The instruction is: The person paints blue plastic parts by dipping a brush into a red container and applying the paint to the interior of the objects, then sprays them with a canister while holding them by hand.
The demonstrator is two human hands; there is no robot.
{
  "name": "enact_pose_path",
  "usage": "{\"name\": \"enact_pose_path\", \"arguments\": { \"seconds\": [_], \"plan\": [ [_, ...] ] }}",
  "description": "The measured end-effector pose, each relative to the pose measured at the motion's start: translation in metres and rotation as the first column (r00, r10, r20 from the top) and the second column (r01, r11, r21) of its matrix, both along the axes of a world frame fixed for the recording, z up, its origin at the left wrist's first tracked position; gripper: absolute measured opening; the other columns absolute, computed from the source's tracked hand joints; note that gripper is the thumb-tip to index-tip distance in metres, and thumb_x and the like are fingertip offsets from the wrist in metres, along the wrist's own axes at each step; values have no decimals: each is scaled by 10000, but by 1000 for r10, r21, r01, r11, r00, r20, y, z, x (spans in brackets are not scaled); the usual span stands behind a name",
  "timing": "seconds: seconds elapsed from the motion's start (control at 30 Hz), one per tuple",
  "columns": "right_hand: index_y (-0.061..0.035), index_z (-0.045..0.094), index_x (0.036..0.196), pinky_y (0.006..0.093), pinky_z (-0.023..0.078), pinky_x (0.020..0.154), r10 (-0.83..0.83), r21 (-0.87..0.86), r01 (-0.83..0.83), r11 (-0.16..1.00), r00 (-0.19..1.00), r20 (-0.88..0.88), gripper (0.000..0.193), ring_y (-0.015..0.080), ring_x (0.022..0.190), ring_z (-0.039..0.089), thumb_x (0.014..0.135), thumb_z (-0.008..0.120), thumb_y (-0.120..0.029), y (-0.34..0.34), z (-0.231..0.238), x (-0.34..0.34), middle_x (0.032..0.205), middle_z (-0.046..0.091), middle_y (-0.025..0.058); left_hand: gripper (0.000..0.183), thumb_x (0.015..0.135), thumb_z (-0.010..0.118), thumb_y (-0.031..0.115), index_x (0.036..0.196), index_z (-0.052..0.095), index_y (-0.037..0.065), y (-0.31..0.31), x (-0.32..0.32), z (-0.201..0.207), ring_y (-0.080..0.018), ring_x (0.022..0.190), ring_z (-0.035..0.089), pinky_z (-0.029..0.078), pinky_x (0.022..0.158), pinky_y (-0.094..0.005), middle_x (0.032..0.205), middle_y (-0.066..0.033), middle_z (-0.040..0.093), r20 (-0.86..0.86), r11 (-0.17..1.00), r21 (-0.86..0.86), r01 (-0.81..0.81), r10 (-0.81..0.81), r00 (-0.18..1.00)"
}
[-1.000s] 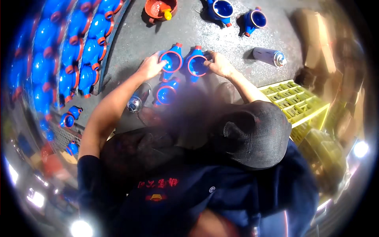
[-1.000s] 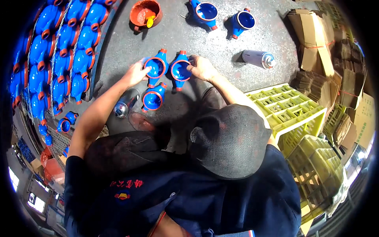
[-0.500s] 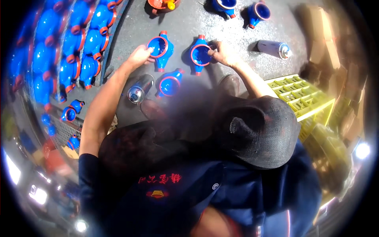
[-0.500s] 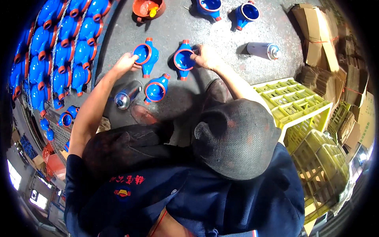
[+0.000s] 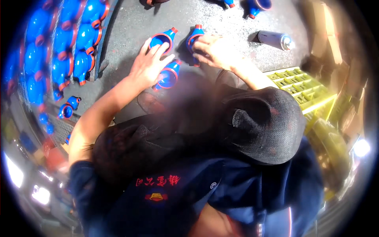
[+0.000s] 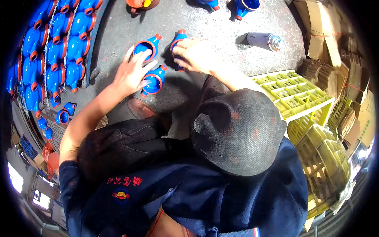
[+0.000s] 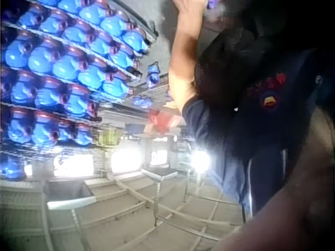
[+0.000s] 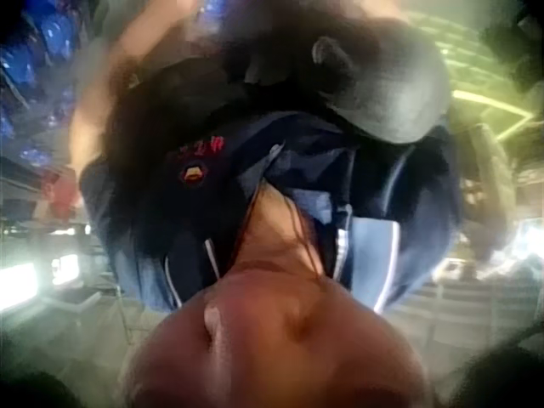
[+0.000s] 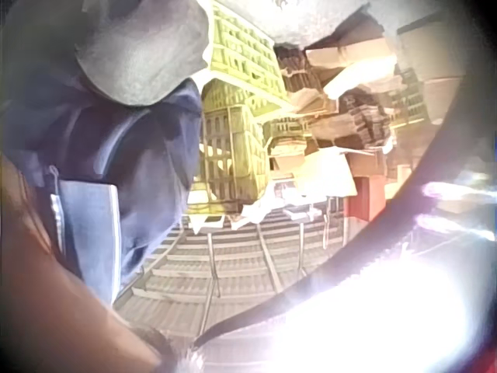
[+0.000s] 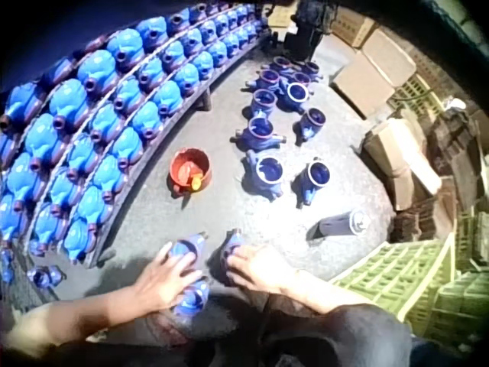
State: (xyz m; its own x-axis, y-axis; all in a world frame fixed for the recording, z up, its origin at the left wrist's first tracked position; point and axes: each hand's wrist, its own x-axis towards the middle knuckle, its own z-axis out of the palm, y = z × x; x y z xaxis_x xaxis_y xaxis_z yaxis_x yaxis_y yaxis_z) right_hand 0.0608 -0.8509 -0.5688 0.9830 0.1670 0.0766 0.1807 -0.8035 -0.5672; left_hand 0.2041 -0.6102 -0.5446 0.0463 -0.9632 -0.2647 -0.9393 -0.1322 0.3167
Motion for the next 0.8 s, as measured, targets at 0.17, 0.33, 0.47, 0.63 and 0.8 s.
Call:
{"name": "enact_pose_path", "arguments": {
  "seconds": [0.17, 0.33, 0.47, 0.63, 0.8],
  "plan": [
    [-100, 654, 896, 361, 481, 812, 22, -111, -24, 993, 1000, -19, 265, 249, 868, 646, 850, 658, -361, 1, -7, -5, 862, 648, 78, 647, 653, 813, 260, 1249, 616, 104, -8, -13, -23, -300, 1291, 434, 110, 1184, -564, 1351, -185, 470, 143, 958, 281, -60, 20, 989],
    [-76, 650, 718, 361, 449, 766, 6, -264, -2, 965, 1000, 15, 345, 246, 741, 622, 834, 640, -401, 12, -13, -6, 721, 642, 87, 334, 855, 603, 287, 1138, 660, 122, -23, -15, -55, -292, 1180, 549, 23, 1184, -590, 1188, -173, 588, 256, 965, 243, 98, -161, 953],
    [-81, 677, 656, 381, 395, 783, 47, -328, -47, 943, 999, -9, 324, 233, 712, 596, 839, 615, -341, 27, -42, 3, 673, 633, 95, 274, 892, 519, 171, 1121, 656, 109, -34, -12, -32, -270, 1032, 634, -41, 1190, -578, 1031, -157, 635, 205, 905, 422, 58, -158, 966],
    [-91, 646, 652, 400, 419, 742, -59, -288, 56, 956, 998, -3, 250, 243, 658, 601, 821, 602, -270, 23, -47, 9, 676, 624, 82, 222, 883, 537, 168, 1079, 621, 104, -37, 5, -32, -242, 892, 687, 64, 1178, -602, 872, -121, 672, 144, 966, 253, -52, 16, 989],
    [-108, 673, 841, 463, 455, 726, -75, -336, -25, 941, 957, -281, 192, 269, 695, 636, 855, 606, -286, -7, -22, 12, 723, 638, 89, 259, 921, 510, 169, 1148, 633, 174, -38, 9, -68, -221, 1138, 561, 79, 1133, -654, 1057, -95, 664, -227, 953, 27, -300, 298, 927]
  ]
}}
